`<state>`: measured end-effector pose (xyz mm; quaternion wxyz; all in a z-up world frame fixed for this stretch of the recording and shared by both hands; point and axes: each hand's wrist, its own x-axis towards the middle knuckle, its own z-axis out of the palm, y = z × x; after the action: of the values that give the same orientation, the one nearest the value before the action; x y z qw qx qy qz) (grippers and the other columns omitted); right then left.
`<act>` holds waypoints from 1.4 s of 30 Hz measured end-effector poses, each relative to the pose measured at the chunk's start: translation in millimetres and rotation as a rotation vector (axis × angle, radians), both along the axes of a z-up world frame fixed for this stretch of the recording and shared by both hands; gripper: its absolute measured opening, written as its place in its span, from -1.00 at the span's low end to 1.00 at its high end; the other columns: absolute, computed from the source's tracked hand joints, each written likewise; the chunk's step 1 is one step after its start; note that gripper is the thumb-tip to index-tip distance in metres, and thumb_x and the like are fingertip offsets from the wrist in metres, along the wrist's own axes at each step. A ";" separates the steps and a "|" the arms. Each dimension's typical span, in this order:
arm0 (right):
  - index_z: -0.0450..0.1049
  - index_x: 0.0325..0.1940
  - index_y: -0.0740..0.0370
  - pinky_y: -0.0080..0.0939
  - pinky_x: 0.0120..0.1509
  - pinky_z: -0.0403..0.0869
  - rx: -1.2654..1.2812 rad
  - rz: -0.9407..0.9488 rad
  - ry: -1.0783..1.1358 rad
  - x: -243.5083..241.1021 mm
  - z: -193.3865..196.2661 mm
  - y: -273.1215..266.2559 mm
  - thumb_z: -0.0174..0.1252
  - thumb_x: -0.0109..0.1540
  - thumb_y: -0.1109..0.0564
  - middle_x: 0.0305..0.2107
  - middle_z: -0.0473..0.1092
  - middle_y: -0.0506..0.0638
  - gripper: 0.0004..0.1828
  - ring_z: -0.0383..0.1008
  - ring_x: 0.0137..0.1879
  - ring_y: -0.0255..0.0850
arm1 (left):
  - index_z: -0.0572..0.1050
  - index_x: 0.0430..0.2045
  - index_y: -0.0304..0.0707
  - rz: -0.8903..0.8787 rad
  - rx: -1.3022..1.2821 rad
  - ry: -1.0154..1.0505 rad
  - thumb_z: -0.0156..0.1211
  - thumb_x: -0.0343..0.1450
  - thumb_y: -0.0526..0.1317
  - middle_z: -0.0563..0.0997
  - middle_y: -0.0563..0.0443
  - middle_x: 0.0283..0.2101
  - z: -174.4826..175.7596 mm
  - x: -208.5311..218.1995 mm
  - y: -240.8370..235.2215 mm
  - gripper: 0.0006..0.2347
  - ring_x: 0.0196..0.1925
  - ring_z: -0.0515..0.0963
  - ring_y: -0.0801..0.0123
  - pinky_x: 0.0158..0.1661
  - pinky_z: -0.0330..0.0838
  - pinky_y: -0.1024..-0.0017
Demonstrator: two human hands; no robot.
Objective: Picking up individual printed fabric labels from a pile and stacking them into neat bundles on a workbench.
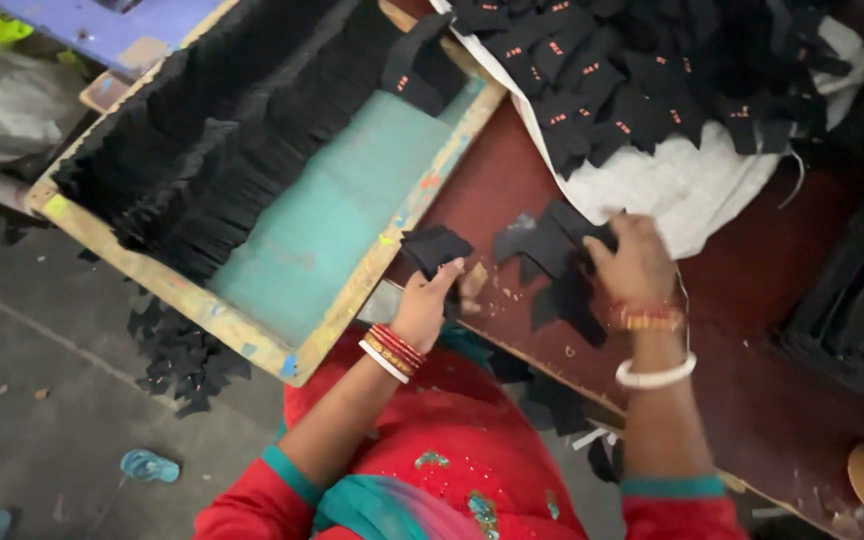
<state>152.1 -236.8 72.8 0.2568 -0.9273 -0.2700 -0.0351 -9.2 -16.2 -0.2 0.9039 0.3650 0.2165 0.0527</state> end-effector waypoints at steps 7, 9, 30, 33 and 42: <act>0.20 0.44 0.16 0.15 -0.07 0.47 -0.241 -0.226 0.056 46.1 -17.4 -10.4 0.55 -0.03 -0.09 -0.23 0.48 0.35 0.05 0.50 -0.11 0.28 | 0.44 -0.40 -0.23 -0.072 -0.094 0.009 0.16 0.47 -0.22 0.43 0.11 -0.52 14.8 -5.5 14.9 -0.89 -0.51 0.42 0.43 -0.40 0.44 0.37; 0.29 0.40 0.12 0.06 -0.05 0.51 -0.089 -0.170 0.116 34.6 6.1 -12.0 0.48 0.07 0.02 -0.24 0.51 0.27 -0.14 0.54 -0.14 0.17 | 0.42 -0.40 -0.23 -0.104 -0.125 0.000 0.19 0.49 -0.20 0.43 0.11 -0.52 1.1 -3.3 21.3 -0.86 -0.50 0.42 0.43 -0.40 0.41 0.37; 0.60 -0.23 0.14 0.06 0.06 0.45 -0.122 -0.015 -0.127 -7.7 -28.0 32.1 0.46 0.02 -0.11 -0.27 0.52 0.06 -0.62 0.46 -0.05 0.09 | 0.40 -0.45 -0.21 -0.085 0.008 -0.116 0.25 0.50 -0.20 0.36 0.19 -0.50 16.5 -1.0 -5.4 -0.82 -0.47 0.35 0.52 -0.39 0.32 0.46; 0.58 -0.23 0.16 0.06 0.01 0.45 -0.014 0.016 -0.054 -39.7 5.4 50.1 0.41 0.09 -0.04 -0.29 0.52 0.07 -0.70 0.49 -0.10 0.07 | 0.40 -0.45 -0.16 -0.054 0.047 -0.037 0.25 0.50 -0.18 0.38 0.21 -0.48 11.1 7.2 -17.2 -0.82 -0.46 0.37 0.54 -0.38 0.32 0.48; 0.61 -0.06 0.15 -0.01 -0.03 0.50 0.113 0.072 0.047 -95.3 18.5 -6.5 0.26 0.25 -0.01 -0.20 0.53 0.09 -0.73 0.56 -0.09 0.07 | 0.55 -0.28 -0.29 0.020 0.074 0.023 0.19 0.44 -0.25 0.61 0.08 -0.31 41.3 -0.9 -10.5 -0.90 -0.28 0.60 0.46 -0.22 0.51 0.41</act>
<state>56.7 -243.3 91.3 0.3161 -0.9016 -0.2948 -0.0190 -10.2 -26.7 41.2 0.8867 0.3967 0.2283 0.0654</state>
